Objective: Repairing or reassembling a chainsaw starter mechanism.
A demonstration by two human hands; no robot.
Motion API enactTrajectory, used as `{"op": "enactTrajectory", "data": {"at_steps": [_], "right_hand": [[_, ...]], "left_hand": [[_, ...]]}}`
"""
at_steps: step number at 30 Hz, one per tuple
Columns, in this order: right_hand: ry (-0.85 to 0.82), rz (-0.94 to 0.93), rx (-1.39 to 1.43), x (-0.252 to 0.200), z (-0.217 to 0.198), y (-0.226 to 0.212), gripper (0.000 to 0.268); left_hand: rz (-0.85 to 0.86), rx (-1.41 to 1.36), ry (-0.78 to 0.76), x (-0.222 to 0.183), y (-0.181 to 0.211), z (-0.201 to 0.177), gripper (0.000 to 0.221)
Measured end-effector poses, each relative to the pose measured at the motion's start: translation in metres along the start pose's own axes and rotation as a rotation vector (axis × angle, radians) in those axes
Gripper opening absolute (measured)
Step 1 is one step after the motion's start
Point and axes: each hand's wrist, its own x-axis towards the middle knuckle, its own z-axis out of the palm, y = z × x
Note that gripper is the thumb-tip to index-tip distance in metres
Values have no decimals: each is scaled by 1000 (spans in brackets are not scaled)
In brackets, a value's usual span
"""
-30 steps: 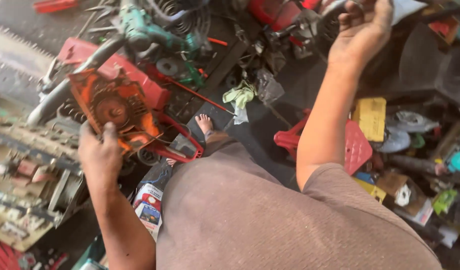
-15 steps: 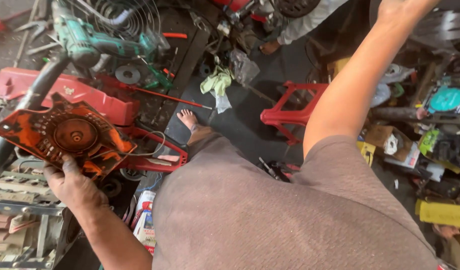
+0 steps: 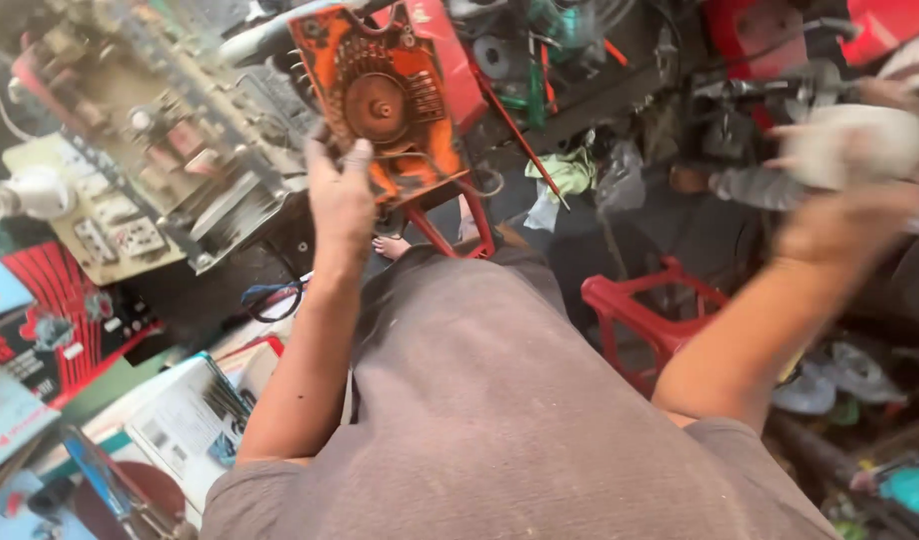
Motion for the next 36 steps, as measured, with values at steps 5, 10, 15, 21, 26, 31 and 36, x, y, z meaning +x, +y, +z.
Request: {"op": "enactTrajectory", "data": {"at_steps": [5, 10, 15, 21, 26, 31, 36], "right_hand": [[-401, -7, -7, 29, 192, -124, 47], [-958, 500, 815, 20, 292, -127, 49], [-1035, 684, 1069, 7, 325, -126, 63], [-990, 618, 1015, -22, 339, -103, 62], [-918, 637, 1065, -19, 329, -125, 64], [-836, 321, 685, -23, 317, -102, 27], [-770, 118, 317, -13, 314, -123, 22]], "left_hand": [[-117, -86, -54, -20, -2, 2, 50], [-14, 110, -73, -42, 4, -11, 58], [156, 356, 17, -67, 24, -24, 76], [106, 311, 12, -65, -6, -21, 67], [-171, 6, -44, -51, 7, -11, 49], [-43, 48, 27, -43, -7, -5, 38], [20, 47, 5, -44, -4, -2, 40]]}}
